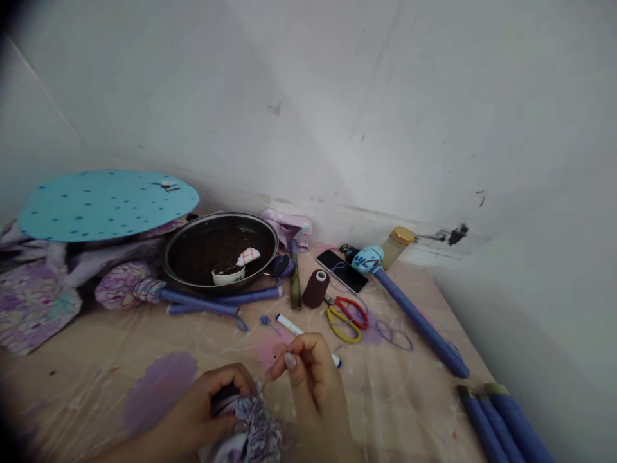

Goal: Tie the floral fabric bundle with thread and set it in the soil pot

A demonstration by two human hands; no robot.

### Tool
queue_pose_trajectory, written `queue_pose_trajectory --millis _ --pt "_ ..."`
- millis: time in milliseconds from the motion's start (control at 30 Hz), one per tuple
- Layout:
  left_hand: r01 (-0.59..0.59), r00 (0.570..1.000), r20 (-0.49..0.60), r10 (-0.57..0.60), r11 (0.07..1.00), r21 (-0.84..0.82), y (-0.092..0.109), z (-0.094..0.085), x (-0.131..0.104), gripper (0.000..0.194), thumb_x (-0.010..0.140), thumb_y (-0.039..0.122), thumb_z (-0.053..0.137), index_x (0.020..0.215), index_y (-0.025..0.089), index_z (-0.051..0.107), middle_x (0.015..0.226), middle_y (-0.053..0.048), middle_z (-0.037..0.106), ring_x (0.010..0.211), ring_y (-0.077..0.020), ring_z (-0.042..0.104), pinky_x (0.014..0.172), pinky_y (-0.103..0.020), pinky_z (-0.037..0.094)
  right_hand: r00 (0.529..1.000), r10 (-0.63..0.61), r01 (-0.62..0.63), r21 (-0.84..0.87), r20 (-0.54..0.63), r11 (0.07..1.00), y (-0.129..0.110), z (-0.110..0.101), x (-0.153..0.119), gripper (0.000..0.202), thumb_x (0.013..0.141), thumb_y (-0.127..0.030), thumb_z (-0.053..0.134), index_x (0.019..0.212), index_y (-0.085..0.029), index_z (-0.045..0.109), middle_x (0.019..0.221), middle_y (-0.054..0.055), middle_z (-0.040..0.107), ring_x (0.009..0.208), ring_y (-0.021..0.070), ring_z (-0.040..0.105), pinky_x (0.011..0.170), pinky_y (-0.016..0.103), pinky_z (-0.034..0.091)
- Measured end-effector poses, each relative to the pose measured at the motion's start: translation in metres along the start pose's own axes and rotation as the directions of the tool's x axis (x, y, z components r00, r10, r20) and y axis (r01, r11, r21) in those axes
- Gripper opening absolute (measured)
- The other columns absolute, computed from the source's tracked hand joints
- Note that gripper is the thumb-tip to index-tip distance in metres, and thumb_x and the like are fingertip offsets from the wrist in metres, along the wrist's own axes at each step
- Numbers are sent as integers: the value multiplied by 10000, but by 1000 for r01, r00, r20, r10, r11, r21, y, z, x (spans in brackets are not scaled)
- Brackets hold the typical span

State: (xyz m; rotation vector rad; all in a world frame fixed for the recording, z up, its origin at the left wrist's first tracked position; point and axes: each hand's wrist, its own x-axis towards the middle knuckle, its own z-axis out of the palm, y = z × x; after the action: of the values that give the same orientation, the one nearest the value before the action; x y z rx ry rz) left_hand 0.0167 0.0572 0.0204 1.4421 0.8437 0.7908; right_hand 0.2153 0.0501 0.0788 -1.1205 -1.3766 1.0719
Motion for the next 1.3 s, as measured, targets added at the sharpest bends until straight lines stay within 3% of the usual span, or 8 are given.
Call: queue_pose_trajectory --millis 133,300,500,633,733,933,1167,1300 --pt "-7 1000 0 7 1000 -6 2 -1 0 302 726 409 743 841 157 621 819 -35 632 761 -186 574 681 -258 430 969 144 -104 -199 203 975 5 7 1 23 920 -219 472 908 -234 483 659 -72 448 548 118 456 503 226 337" --pt "-53 998 -48 52 998 -32 10 -5 0 394 787 547 670 869 163 643 835 -43 630 789 -199 589 708 -273 456 879 312 -111 -481 361 869 4 13 1 330 642 -89 654 932 -211 554 637 -89 412 580 122 415 506 227 258" --pt "-145 980 -116 162 978 148 14 -9 -3 275 860 398 614 1058 207 619 1078 -91 628 1022 -262 588 901 -356 454 902 293 -171 -362 316 917 18 16 4 198 676 -47 490 788 -210 476 592 -102 342 529 104 354 488 226 239" --pt "-158 932 -228 281 883 442 18 -6 -12 489 617 342 828 1041 256 601 1181 -77 581 1082 -316 542 949 -413 423 928 291 -237 -236 231 942 26 19 3 127 730 -127 492 799 -221 441 610 -96 339 550 117 345 510 236 271" --pt "-88 930 -248 270 821 563 21 -2 -13 564 445 295 894 940 253 626 1119 -63 604 1010 -333 554 909 -432 433 931 292 -238 -242 219 941 28 23 -1 123 722 -146 504 793 -223 438 590 -101 334 539 116 346 504 236 261" --pt "-35 964 -220 151 889 456 19 -3 -6 144 751 134 596 861 216 555 982 -60 601 944 -255 583 831 -371 463 930 304 -234 -304 208 924 31 25 -3 150 675 -111 482 771 -220 449 558 -111 302 513 105 323 485 225 227" --pt "-106 972 -166 166 941 320 12 -5 -13 228 859 83 447 1012 241 506 1223 -71 587 1177 -237 533 978 -368 419 920 286 -216 -261 269 941 28 23 2 158 647 -119 470 762 -224 446 557 -114 279 507 102 298 487 229 211" --pt "-90 978 -155 138 956 280 8 -2 -13 344 827 163 586 1144 240 476 1215 -87 589 1140 -259 556 962 -375 429 906 301 -240 -224 297 945 28 22 0 170 638 -122 461 779 -218 459 566 -110 303 511 104 300 478 233 211"
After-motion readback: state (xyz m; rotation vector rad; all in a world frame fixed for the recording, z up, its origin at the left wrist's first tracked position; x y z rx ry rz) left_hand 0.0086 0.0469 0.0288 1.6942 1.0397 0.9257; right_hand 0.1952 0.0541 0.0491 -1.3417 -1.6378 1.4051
